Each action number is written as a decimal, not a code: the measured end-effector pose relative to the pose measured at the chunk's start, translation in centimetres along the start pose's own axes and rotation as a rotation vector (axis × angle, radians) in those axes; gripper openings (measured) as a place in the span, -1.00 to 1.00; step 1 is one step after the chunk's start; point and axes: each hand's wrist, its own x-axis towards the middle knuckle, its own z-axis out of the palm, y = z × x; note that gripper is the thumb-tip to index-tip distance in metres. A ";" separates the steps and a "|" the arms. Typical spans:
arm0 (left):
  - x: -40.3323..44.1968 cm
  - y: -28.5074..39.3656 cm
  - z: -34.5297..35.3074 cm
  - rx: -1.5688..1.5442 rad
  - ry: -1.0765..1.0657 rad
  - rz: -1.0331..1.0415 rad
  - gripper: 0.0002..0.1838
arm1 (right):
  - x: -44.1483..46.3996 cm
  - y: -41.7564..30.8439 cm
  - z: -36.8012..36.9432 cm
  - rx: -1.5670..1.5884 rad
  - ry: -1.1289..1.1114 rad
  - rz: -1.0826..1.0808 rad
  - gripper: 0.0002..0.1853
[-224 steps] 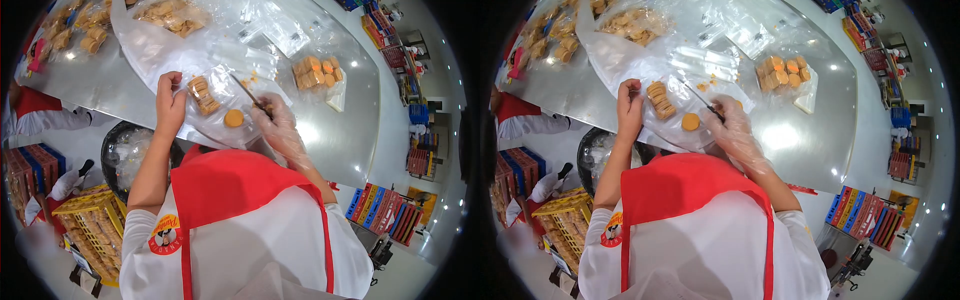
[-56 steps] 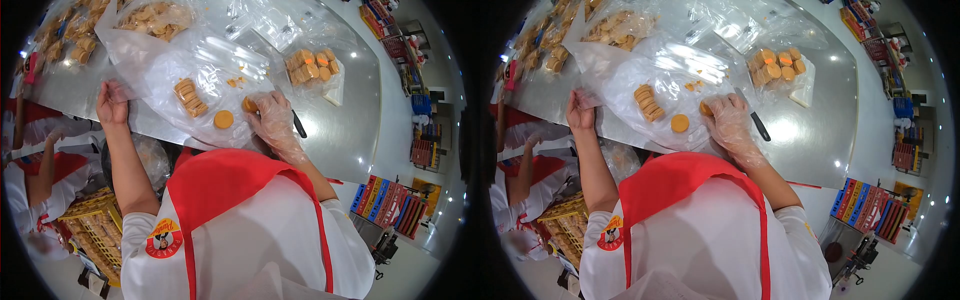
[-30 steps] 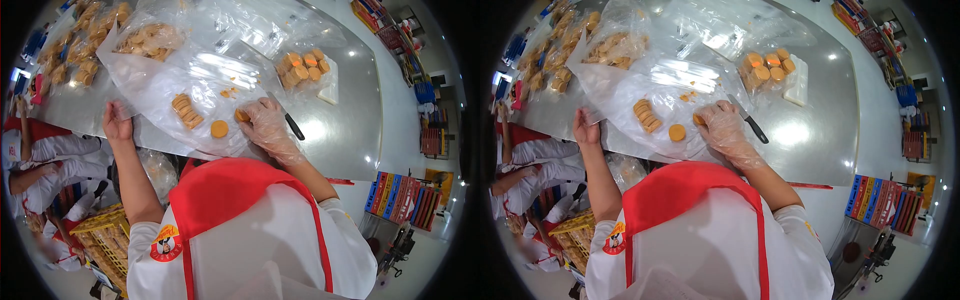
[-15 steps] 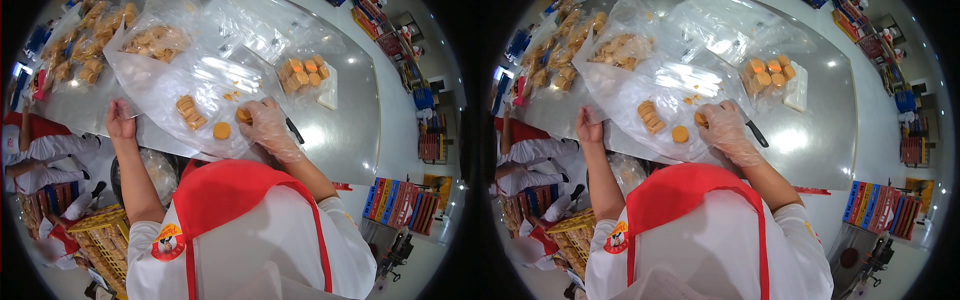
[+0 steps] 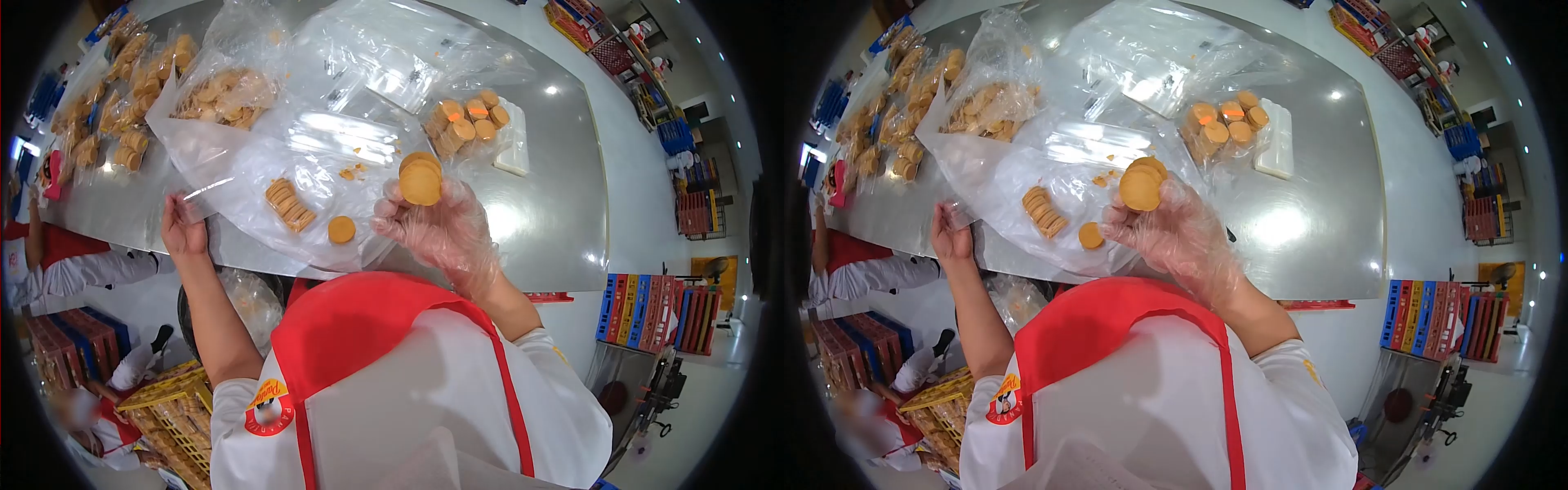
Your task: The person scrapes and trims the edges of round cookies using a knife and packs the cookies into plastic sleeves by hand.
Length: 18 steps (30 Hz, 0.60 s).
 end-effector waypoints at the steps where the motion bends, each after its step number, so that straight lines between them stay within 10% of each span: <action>1: 0.0 0.0 0.0 -0.002 -0.003 -0.001 -0.80 | -0.1 0.1 0.2 -0.006 -0.002 -0.005 -0.48; 8: -0.5 -0.2 0.8 0.003 -0.048 -0.021 -0.79 | 0.3 0.1 -0.6 -0.111 -0.094 -0.060 -0.39; 18: -0.7 -0.4 1.1 -0.001 -0.016 -0.002 -0.78 | 2.1 2.4 -4.5 -1.634 0.389 -0.496 -0.57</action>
